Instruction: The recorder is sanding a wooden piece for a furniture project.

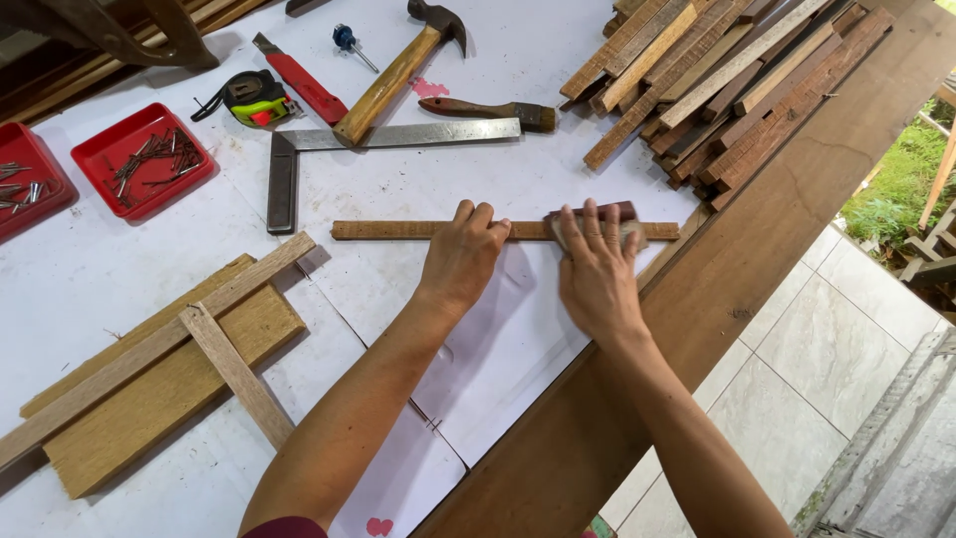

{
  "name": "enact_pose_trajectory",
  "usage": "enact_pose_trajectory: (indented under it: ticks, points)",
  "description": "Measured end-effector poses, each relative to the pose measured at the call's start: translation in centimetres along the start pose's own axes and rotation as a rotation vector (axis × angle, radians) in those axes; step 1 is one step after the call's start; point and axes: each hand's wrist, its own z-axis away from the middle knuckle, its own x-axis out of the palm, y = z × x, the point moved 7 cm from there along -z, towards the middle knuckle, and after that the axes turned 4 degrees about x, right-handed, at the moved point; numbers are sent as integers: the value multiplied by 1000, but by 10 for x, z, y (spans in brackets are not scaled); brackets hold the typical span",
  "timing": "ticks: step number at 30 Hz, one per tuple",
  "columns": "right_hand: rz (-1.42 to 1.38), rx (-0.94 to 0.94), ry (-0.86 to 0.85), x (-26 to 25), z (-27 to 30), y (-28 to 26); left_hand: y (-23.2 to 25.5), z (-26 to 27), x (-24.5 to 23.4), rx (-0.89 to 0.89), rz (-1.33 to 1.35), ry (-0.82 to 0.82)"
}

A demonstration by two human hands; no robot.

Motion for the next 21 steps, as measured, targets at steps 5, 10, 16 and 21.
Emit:
enact_pose_trajectory:
  ticks: [5, 10, 16, 21]
  points:
    - [-44, -6, -9, -11, 2, 7, -5, 2, 6, -30, 11, -34]
    - [3, 79, 5, -12, 0, 31, -5, 0, 6, -38, 3, -83]
    - [-24, -5, 27, -6, -4, -9, -5, -1, 4, -46, 44, -106]
    - [-1, 106, 15, -23, -4, 27, -5, 2, 6, -30, 27, -30]
